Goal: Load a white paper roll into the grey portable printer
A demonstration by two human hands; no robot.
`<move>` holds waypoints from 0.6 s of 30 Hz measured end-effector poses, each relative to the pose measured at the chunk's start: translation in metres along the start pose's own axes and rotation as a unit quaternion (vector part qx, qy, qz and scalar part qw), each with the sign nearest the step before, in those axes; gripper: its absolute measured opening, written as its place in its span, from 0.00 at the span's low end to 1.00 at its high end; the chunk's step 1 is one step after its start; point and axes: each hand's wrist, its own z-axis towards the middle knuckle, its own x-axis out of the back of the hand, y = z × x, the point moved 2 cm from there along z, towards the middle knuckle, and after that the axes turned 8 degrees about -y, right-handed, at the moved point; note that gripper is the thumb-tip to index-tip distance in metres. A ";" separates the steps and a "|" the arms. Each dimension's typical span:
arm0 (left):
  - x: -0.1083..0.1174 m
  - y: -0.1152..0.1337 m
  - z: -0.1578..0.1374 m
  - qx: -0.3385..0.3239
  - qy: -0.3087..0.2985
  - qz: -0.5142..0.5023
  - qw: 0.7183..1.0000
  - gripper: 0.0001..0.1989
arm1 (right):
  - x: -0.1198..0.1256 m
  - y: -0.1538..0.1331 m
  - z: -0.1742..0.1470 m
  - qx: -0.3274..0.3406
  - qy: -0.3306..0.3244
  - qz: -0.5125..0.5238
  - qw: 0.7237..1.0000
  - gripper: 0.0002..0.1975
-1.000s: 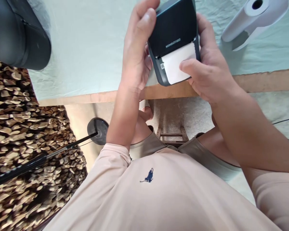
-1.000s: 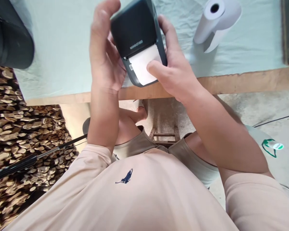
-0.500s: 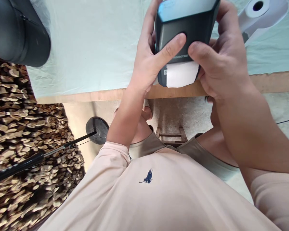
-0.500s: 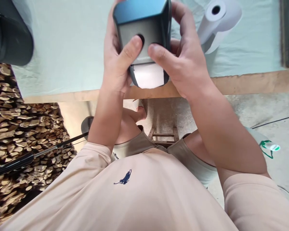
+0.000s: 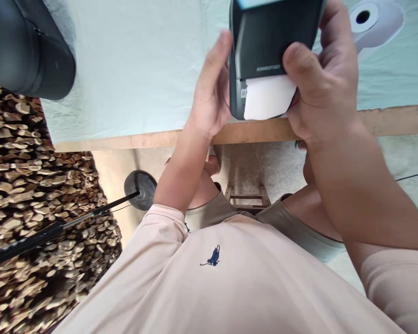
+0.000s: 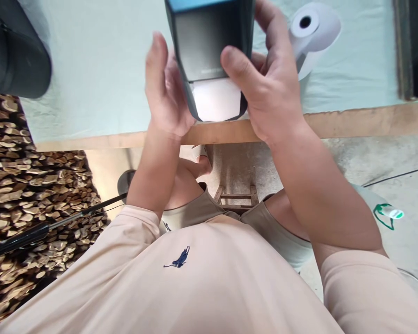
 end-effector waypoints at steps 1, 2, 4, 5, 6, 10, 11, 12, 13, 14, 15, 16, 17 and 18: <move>0.001 -0.001 0.000 0.015 0.002 0.000 1.000 0.20 | -0.001 -0.002 0.001 0.013 0.007 0.009 1.000 0.27; 0.002 -0.002 0.001 0.031 0.010 0.001 0.999 0.21 | -0.002 -0.004 0.001 0.024 0.011 0.017 1.000 0.25; 0.007 -0.006 0.001 0.064 0.038 0.001 0.997 0.19 | -0.004 -0.007 0.002 0.038 -0.001 0.024 0.999 0.23; 0.010 -0.009 0.001 0.083 0.050 -0.002 0.995 0.19 | -0.004 -0.007 0.002 0.040 -0.012 0.016 0.999 0.22; 0.012 -0.012 0.001 0.099 0.062 -0.005 0.993 0.20 | -0.004 -0.007 0.003 0.042 -0.021 0.002 0.999 0.22; 0.018 -0.020 0.000 0.084 0.056 -0.030 0.994 0.20 | 0.000 -0.004 0.002 0.034 -0.026 -0.073 0.996 0.28; 0.019 -0.021 -0.001 0.066 0.049 -0.034 0.996 0.20 | 0.002 -0.002 0.002 0.026 -0.023 -0.084 0.996 0.29; 0.019 -0.022 -0.001 0.051 0.049 -0.033 0.997 0.20 | 0.004 0.000 0.002 0.017 -0.020 -0.092 0.995 0.30; 0.020 -0.023 -0.002 0.048 0.057 -0.029 0.997 0.20 | 0.005 0.001 0.001 0.007 -0.017 -0.101 0.995 0.30; 0.021 -0.024 -0.002 0.054 0.072 -0.020 0.996 0.21 | 0.006 0.003 0.001 0.000 -0.015 -0.108 0.994 0.30; 0.021 -0.025 -0.003 0.067 0.090 -0.010 0.994 0.22 | 0.007 0.003 0.001 -0.005 -0.014 -0.115 0.993 0.30; 0.021 -0.026 -0.003 0.080 0.105 0.000 0.991 0.22 | 0.007 0.004 0.001 -0.009 -0.014 -0.121 0.993 0.29; 0.021 -0.026 -0.004 0.085 0.110 0.008 0.990 0.21 | 0.007 0.003 0.001 -0.012 -0.015 -0.126 0.992 0.29; 0.019 -0.024 -0.003 0.077 0.102 0.011 0.992 0.20 | 0.007 0.003 0.000 -0.014 -0.015 -0.129 0.991 0.29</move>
